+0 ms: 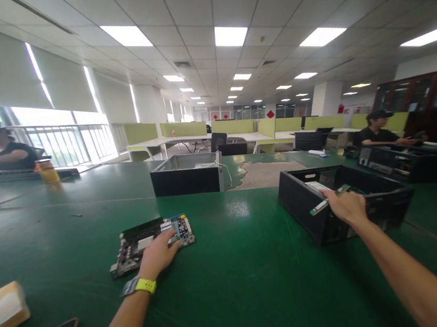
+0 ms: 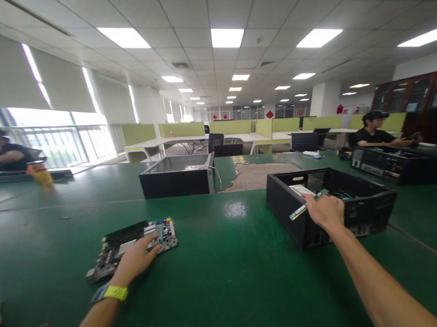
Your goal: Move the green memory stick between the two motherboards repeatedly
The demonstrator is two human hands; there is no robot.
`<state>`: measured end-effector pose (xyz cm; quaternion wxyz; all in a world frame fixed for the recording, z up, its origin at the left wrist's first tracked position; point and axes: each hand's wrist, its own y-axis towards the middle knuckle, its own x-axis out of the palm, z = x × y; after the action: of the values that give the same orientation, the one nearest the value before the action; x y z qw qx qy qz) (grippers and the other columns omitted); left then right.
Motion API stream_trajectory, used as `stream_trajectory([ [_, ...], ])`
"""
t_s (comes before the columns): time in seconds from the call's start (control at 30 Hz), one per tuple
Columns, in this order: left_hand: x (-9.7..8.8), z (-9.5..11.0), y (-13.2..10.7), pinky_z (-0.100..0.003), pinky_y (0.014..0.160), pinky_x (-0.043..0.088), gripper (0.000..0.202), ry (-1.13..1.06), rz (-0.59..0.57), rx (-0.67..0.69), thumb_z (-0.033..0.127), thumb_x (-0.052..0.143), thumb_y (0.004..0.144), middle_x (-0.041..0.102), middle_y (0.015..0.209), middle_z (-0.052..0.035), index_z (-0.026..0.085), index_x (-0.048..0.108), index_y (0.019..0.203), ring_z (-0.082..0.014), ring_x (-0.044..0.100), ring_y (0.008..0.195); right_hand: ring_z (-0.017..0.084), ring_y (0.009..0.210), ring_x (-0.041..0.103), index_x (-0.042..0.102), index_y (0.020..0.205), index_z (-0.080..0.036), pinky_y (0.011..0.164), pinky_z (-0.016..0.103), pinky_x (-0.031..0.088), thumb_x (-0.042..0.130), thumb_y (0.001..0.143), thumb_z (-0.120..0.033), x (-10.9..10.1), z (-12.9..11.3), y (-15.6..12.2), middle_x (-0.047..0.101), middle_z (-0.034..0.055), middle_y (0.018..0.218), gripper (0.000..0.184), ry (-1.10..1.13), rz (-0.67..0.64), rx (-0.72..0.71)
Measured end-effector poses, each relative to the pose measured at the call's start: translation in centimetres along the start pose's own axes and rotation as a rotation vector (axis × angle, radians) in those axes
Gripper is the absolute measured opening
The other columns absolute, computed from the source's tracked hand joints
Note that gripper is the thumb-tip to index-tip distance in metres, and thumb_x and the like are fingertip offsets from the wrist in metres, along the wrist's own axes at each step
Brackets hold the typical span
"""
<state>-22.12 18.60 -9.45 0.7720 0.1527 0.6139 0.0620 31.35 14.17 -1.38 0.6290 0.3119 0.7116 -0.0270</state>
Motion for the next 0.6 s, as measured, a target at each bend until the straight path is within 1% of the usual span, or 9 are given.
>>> stream_trajectory([
  [0.07, -0.4, 1.2, 0.3, -0.034, 0.092, 0.039, 0.048, -0.023, 0.077, 0.046, 0.047, 0.039, 0.081, 0.058, 0.119, -0.0090, 0.019, 0.054, 0.117, -0.0240, 0.053, 0.108, 0.032, 0.097, 0.054, 0.070, 0.095, -0.009, 0.085, 0.039, 0.032, 0.023, 0.086, -0.049, -1.0, -2.2, -3.4, 0.065, 0.0193, 0.092, 0.062, 0.000, 0.055, -0.029],
  [0.13, -1.4, 2.9, 0.6, -0.034, 0.094, 0.038, 0.045, -0.064, 0.131, 0.111, 0.045, 0.038, 0.082, 0.060, 0.116, -0.0083, 0.018, 0.057, 0.113, -0.0233, 0.053, 0.107, 0.030, 0.094, 0.055, 0.067, 0.105, -0.018, 0.085, 0.040, 0.031, 0.027, 0.086, -0.042, -2.1, -4.7, -7.2, 0.065, 0.0145, 0.096, 0.050, 0.001, 0.070, -0.096],
  [0.2, -3.1, 5.0, 0.8, -0.034, 0.094, 0.038, 0.042, -0.130, 0.161, 0.192, 0.043, 0.037, 0.083, 0.062, 0.113, -0.0073, 0.018, 0.059, 0.109, -0.0216, 0.054, 0.106, 0.028, 0.093, 0.053, 0.063, 0.112, -0.025, 0.085, 0.041, 0.030, 0.032, 0.085, -0.040, -3.5, -7.4, -11.4, 0.064, 0.0124, 0.097, 0.044, 0.007, 0.069, -0.164],
  [0.27, -5.1, 7.5, 1.0, -0.033, 0.094, 0.038, 0.040, -0.194, 0.177, 0.283, 0.041, 0.037, 0.084, 0.063, 0.111, -0.0062, 0.018, 0.060, 0.106, -0.0201, 0.054, 0.105, 0.027, 0.093, 0.051, 0.062, 0.113, -0.026, 0.086, 0.041, 0.029, 0.034, 0.085, -0.039, -5.1, -10.0, -15.7, 0.062, 0.0119, 0.098, 0.041, 0.051, 0.060, -0.241],
  [0.33, -7.0, 10.3, 1.0, -0.032, 0.093, 0.039, 0.038, -0.246, 0.183, 0.370, 0.041, 0.038, 0.084, 0.063, 0.109, -0.0052, 0.019, 0.061, 0.105, -0.0191, 0.055, 0.103, 0.026, 0.092, 0.051, 0.060, 0.116, -0.026, 0.086, 0.041, 0.029, 0.032, 0.087, -0.037, -6.7, -12.4, -20.1, 0.060, 0.0124, 0.098, 0.042, 0.111, 0.044, -0.317],
  [0.37, -7.8, 11.7, 1.0, -0.031, 0.092, 0.040, 0.037, -0.267, 0.182, 0.414, 0.041, 0.039, 0.084, 0.064, 0.108, -0.0047, 0.019, 0.061, 0.104, -0.0188, 0.055, 0.102, 0.027, 0.092, 0.050, 0.059, 0.117, -0.027, 0.086, 0.042, 0.030, 0.032, 0.087, -0.036, -7.5, -13.5, -22.2, 0.059, 0.0126, 0.099, 0.041, 0.149, 0.020, -0.358],
  [0.47, -9.6, 15.7, 0.9, -0.028, 0.089, 0.041, 0.034, -0.303, 0.149, 0.561, 0.040, 0.041, 0.083, 0.066, 0.104, -0.0036, 0.020, 0.063, 0.100, -0.0171, 0.057, 0.096, 0.029, 0.104, 0.047, 0.056, 0.120, -0.029, 0.091, 0.046, 0.028, 0.038, 0.085, -0.033, -9.3, -16.4, -27.4, 0.051, 0.0127, 0.118, 0.039, 0.267, -0.032, -0.470],
  [0.53, -10.6, 18.0, 0.8, -0.026, 0.085, 0.042, 0.032, -0.290, 0.091, 0.676, 0.039, 0.042, 0.083, 0.066, 0.101, -0.0029, 0.020, 0.064, 0.099, -0.0157, 0.058, 0.093, 0.033, 0.108, 0.045, 0.053, 0.122, -0.030, 0.092, 0.050, 0.028, 0.045, 0.080, -0.036, -9.8, -17.9, -29.7, 0.047, 0.0126, 0.126, 0.043, 0.300, -0.094, -0.532],
  [0.6, -11.6, 20.0, 0.9, -0.024, 0.081, 0.043, 0.031, -0.242, -0.007, 0.788, 0.038, 0.042, 0.083, 0.067, 0.098, -0.0020, 0.022, 0.064, 0.098, -0.0143, 0.059, 0.089, 0.036, 0.110, 0.044, 0.051, 0.123, -0.030, 0.090, 0.054, 0.029, 0.052, 0.076, -0.041, -9.6, -19.1, -31.0, 0.045, 0.0138, 0.129, 0.049, 0.302, -0.168, -0.568],
])
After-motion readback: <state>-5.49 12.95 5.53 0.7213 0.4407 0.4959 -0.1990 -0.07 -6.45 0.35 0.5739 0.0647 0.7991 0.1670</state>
